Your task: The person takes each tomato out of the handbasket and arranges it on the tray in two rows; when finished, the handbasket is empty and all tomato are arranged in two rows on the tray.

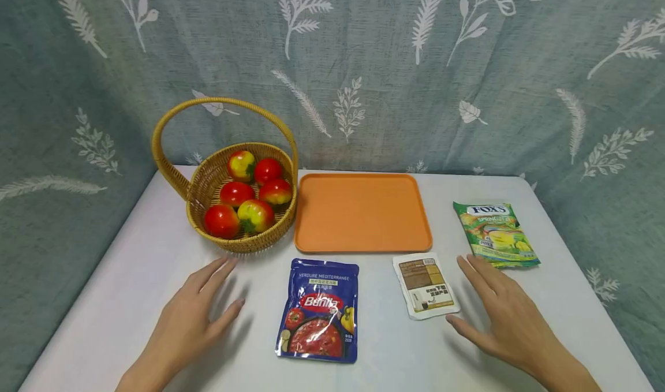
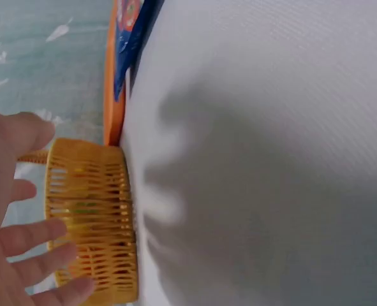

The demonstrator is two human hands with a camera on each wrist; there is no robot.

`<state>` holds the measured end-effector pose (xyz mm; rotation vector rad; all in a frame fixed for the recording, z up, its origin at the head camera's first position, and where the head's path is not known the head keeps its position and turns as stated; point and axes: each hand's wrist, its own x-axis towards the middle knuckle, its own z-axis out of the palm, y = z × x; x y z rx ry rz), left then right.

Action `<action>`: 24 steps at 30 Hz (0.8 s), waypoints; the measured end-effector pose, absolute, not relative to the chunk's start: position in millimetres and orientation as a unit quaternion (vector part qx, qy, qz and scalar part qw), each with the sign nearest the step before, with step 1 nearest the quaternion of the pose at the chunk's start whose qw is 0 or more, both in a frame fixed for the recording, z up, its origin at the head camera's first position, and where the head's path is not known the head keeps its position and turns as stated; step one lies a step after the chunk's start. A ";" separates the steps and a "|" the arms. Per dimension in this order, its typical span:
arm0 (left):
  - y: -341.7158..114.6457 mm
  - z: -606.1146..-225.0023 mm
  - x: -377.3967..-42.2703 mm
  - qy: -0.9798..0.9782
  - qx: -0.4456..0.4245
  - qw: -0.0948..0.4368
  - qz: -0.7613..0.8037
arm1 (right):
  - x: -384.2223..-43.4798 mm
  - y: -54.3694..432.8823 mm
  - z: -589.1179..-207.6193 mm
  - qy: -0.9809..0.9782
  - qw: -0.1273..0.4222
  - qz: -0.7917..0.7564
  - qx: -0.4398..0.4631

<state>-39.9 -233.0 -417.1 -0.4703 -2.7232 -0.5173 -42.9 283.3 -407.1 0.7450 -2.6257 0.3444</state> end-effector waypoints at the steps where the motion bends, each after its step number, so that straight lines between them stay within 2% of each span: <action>1: -233.3 -417.8 -39.9 -0.953 -0.161 0.168 -0.195 | -44.1 280.9 -406.6 -0.935 0.197 0.135 0.263; 13: -237.9 -415.7 -50.1 -0.928 -0.141 0.221 -0.264 | -62.9 254.6 -397.4 -0.921 0.199 0.185 0.281; 24: -245.8 -412.6 -62.6 -0.911 -0.122 0.231 -0.318 | -90.5 227.0 -385.1 -0.903 0.204 0.204 0.319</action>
